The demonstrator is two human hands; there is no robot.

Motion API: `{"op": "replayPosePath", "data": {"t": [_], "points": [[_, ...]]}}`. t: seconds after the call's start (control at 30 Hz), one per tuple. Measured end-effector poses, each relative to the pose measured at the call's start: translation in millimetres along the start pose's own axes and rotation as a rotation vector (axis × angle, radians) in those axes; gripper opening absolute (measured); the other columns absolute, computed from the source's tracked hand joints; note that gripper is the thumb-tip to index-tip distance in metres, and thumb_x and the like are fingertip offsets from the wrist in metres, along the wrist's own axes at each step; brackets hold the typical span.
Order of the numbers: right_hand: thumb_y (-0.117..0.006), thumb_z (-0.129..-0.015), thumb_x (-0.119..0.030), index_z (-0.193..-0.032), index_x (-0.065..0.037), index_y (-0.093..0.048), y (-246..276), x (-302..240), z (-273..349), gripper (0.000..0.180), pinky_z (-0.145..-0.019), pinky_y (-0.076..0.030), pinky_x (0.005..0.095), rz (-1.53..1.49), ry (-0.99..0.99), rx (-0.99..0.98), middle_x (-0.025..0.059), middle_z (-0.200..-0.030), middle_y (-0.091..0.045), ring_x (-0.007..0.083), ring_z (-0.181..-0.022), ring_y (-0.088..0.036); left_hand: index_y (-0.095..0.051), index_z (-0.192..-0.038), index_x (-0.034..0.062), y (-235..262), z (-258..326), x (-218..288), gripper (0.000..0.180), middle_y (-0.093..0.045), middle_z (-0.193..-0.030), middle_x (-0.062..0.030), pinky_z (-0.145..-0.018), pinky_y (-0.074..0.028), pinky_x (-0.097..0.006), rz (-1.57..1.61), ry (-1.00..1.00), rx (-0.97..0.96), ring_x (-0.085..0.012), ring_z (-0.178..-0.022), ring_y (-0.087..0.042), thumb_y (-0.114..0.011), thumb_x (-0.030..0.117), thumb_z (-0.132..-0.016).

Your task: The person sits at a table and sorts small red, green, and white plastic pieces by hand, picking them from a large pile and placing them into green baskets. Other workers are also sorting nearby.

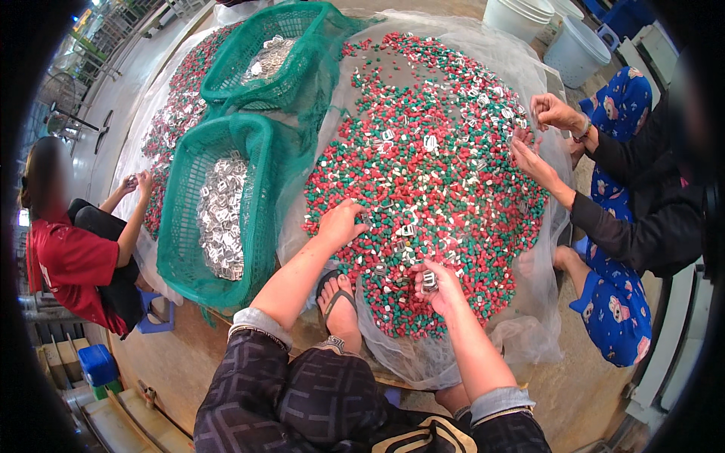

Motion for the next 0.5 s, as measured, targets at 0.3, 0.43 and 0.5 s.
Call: {"op": "replayPosePath", "data": {"t": [0.3,0.43,0.5], "points": [[-0.043,-0.091,-0.041,-0.102,0.003,-0.056,-10.1,-1.1,5.1,0.047,-0.063,-0.055,0.0365,-0.12,0.025,0.004,0.0166,-0.09,-0.064,0.0259,-0.074,-0.065,-0.062,-0.096,0.0108,-0.8,2.2,29.2,0.025,-0.057,-0.102,-0.0088,-0.074,-0.049,-0.044,0.029,-0.015,0.044,-0.0295,-0.09,-0.06,-0.068,0.021,-0.074],[-0.042,-0.09,-0.043,-0.104,0.004,-0.056,-9.8,-1.2,4.4,0.05,-0.066,-0.055,0.0377,-0.156,0.009,-0.033,0.0176,-0.092,-0.063,0.0275,-0.077,-0.064,-0.062,-0.097,0.0105,-5.0,1.5,7.6,0.026,-0.055,-0.104,-0.0098,-0.074,-0.049,-0.044,-0.042,0.107,-0.015,-0.0307,-0.09,-0.06,-0.068,0.022,-0.074],[-0.042,-0.09,-0.043,-0.104,0.004,-0.055,-9.7,-0.8,4.5,0.051,-0.067,-0.055,0.0386,-0.163,0.011,-0.052,0.0175,-0.092,-0.063,0.0279,-0.078,-0.064,-0.063,-0.095,0.0105,-6.7,0.1,5.5,0.026,-0.055,-0.103,-0.0094,-0.074,-0.049,-0.044,-0.046,0.078,-0.028,-0.0307,-0.089,-0.061,-0.069,0.024,-0.074]]}}
Point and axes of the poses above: each hand's wrist, its own z-axis away from the middle knuckle, its own y-axis out of the back of the hand, x = y × z, the point moved 9 cm from there along -z, towards the middle knuckle
